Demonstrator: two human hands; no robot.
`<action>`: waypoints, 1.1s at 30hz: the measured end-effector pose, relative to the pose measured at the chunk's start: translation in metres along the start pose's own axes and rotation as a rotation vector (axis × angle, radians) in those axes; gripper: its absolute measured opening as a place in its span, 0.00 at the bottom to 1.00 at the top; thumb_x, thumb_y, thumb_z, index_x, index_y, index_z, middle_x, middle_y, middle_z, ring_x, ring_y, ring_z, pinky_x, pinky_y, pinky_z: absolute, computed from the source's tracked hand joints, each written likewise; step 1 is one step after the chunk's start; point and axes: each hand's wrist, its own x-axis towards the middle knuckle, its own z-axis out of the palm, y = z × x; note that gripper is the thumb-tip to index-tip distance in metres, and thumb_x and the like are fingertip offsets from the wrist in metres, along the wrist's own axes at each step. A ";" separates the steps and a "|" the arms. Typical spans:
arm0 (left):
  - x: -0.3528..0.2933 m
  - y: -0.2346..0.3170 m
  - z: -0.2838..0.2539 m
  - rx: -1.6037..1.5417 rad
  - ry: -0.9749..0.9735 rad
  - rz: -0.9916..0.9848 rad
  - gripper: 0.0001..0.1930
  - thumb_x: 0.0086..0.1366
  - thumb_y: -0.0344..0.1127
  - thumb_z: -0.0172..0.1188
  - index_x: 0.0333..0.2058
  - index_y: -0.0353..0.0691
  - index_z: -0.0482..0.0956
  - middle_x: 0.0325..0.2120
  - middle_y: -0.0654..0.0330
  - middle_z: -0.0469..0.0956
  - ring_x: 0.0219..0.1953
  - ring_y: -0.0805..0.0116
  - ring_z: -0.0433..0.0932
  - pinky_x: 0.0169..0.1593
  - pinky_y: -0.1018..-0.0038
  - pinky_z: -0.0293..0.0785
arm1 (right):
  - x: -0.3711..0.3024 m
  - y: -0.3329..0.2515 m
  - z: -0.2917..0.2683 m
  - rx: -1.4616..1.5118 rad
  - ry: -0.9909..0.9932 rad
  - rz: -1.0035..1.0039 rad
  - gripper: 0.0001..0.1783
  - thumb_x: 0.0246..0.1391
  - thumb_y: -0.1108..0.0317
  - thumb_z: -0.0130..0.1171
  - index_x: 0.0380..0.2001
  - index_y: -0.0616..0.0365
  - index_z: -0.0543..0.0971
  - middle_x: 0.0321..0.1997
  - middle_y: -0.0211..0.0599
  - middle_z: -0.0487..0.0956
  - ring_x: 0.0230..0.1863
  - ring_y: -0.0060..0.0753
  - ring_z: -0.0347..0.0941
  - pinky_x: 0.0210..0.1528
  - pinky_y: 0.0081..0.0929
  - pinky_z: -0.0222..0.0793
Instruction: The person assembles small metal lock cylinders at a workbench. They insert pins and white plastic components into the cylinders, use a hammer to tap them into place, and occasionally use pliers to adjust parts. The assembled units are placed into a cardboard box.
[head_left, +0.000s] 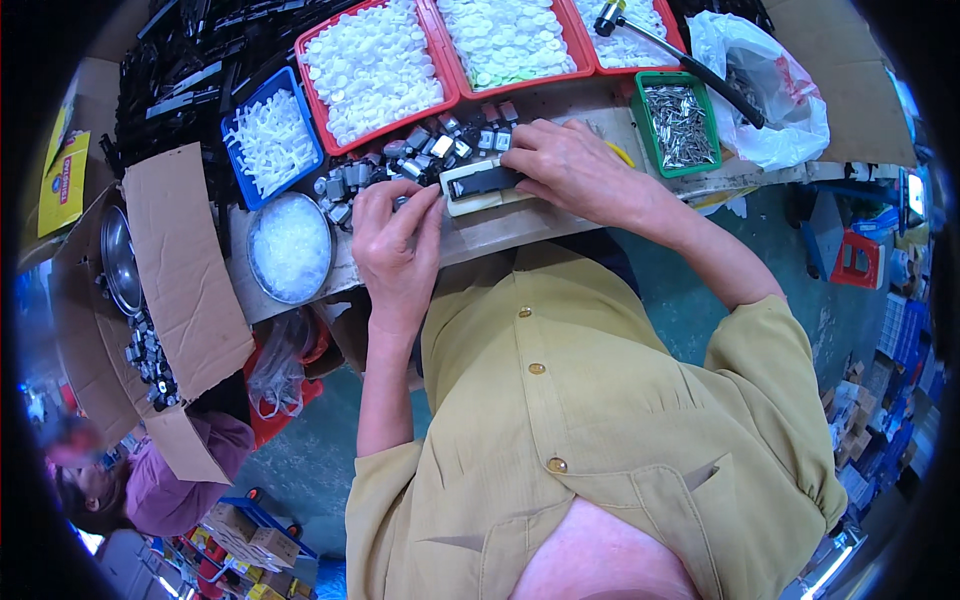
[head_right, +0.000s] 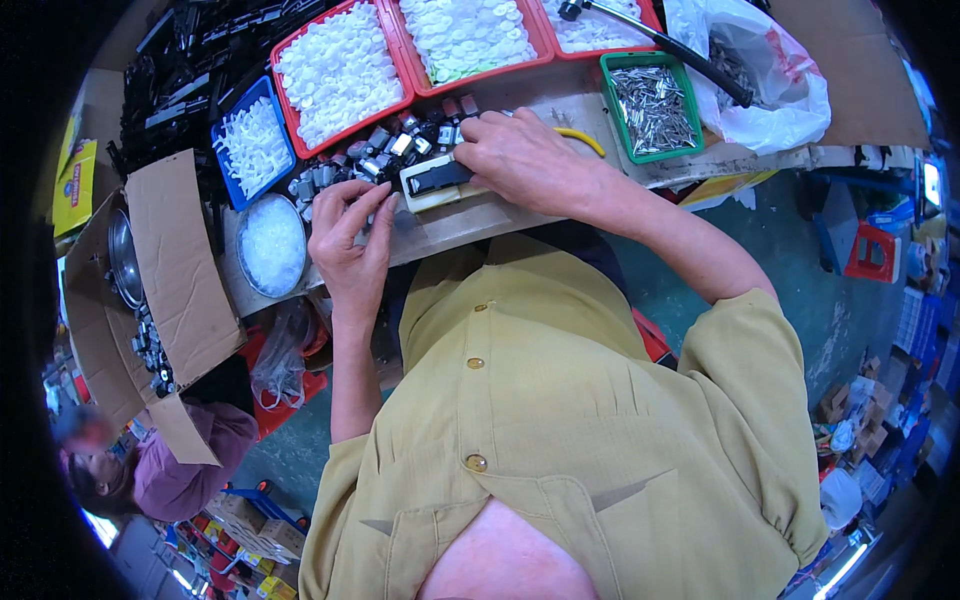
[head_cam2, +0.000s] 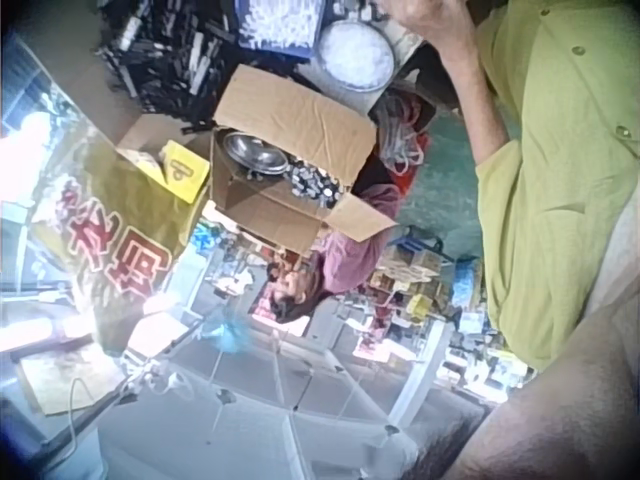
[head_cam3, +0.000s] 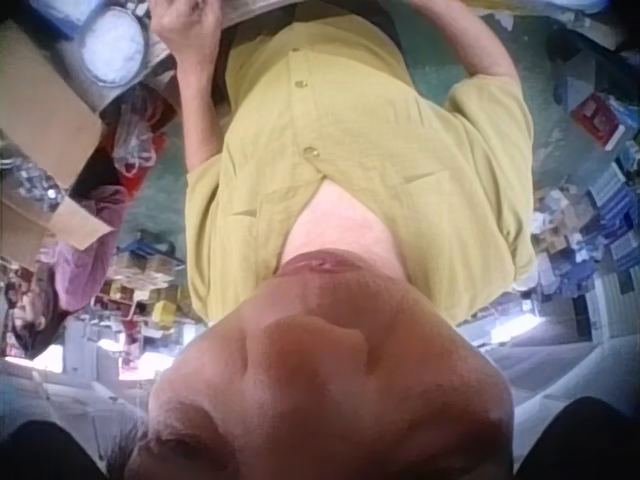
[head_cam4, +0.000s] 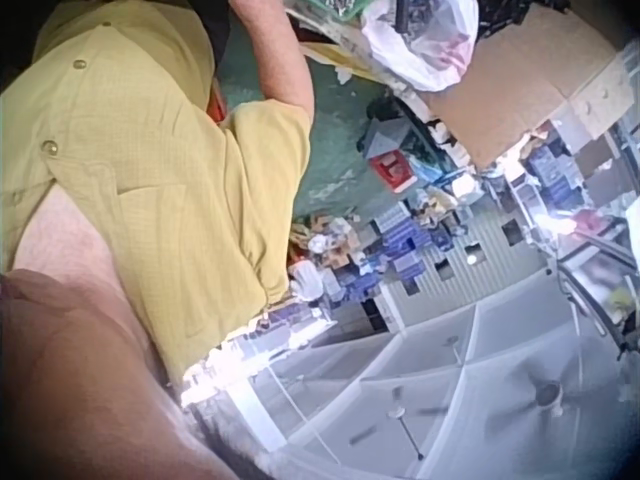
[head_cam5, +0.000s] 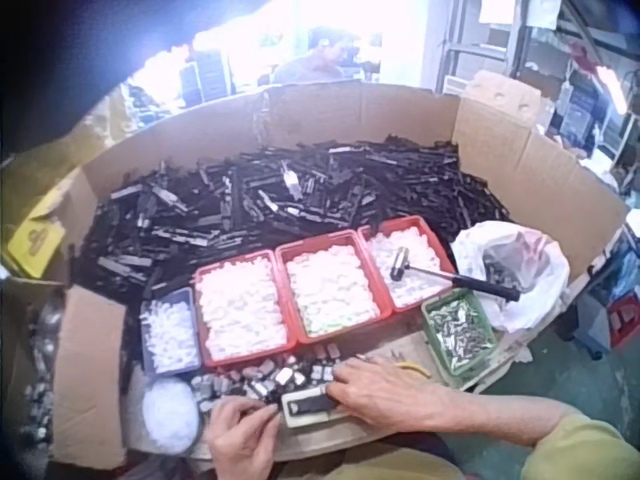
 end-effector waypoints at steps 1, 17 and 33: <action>0.000 0.001 0.003 0.008 -0.016 0.021 0.09 0.53 0.23 0.68 0.35 0.35 0.84 0.34 0.55 0.78 0.40 0.57 0.77 0.45 0.63 0.73 | 0.001 0.000 0.000 0.002 0.004 -0.003 0.16 0.50 0.67 0.66 0.43 0.57 0.79 0.41 0.36 0.75 0.47 0.43 0.73 0.45 0.41 0.67; -0.004 0.008 0.064 0.337 -0.284 0.487 0.18 0.55 0.21 0.58 0.46 0.18 0.76 0.50 0.36 0.74 0.54 0.39 0.75 0.52 0.60 0.79 | 0.010 0.003 -0.004 0.052 0.055 -0.074 0.07 0.41 0.69 0.68 0.24 0.59 0.82 0.34 0.38 0.78 0.44 0.44 0.76 0.41 0.43 0.70; -0.009 0.003 0.072 0.394 -0.238 0.549 0.14 0.57 0.23 0.61 0.40 0.18 0.79 0.48 0.34 0.75 0.50 0.37 0.78 0.43 0.61 0.82 | 0.008 0.008 0.009 0.112 0.149 -0.130 0.08 0.38 0.72 0.67 0.23 0.63 0.79 0.35 0.40 0.75 0.42 0.45 0.74 0.43 0.43 0.70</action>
